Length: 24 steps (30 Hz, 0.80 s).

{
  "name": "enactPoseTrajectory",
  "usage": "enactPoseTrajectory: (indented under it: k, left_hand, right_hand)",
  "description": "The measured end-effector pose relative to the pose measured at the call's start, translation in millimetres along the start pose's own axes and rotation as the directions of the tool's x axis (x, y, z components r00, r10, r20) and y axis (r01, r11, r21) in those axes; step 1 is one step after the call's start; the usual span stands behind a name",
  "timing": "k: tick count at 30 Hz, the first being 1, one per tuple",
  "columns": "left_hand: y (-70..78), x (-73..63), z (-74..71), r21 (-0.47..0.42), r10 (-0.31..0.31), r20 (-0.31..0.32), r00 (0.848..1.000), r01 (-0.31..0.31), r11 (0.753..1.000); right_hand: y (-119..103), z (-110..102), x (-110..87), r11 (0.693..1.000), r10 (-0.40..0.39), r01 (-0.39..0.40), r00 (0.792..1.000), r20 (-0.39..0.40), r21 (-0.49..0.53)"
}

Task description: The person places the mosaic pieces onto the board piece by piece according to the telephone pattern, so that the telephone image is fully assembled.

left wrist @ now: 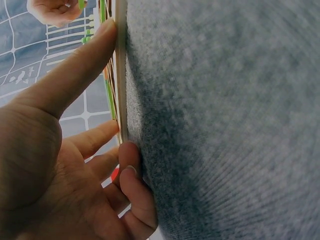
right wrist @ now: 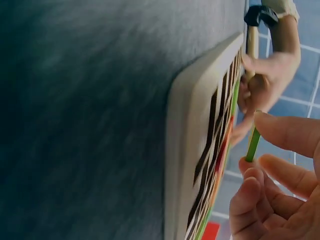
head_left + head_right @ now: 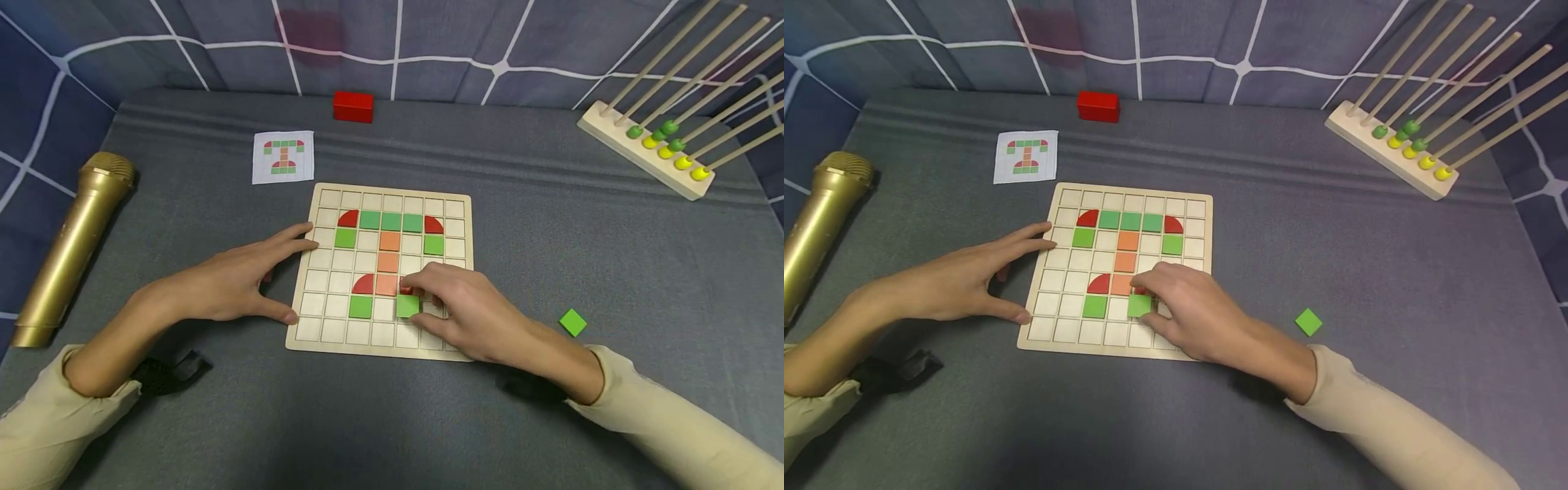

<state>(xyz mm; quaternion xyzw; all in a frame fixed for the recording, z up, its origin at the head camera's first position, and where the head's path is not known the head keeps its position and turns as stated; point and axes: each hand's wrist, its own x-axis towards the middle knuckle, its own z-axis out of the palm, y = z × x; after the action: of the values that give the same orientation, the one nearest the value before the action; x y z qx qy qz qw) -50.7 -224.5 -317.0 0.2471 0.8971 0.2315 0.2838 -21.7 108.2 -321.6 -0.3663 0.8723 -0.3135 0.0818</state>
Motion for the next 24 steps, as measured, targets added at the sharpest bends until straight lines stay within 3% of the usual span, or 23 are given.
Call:
enactPoseTrajectory:
  k: [10, 24]
  left_hand:
    - [0.6, 0.4, -0.4, 0.006, 0.008, -0.006, 1.000, -0.008, 1.000]
    - [1.9, 0.5, 0.0, -0.020, -0.001, -0.004, 1.000, 0.001, 1.000]
  right_hand:
    - [-13.7, 12.5, 17.3, 0.997, 0.027, -0.018, 0.994, 0.107, -0.081]
    - [-16.3, 19.5, 23.4, 0.991, 0.022, -0.008, 0.995, 0.100, -0.136]
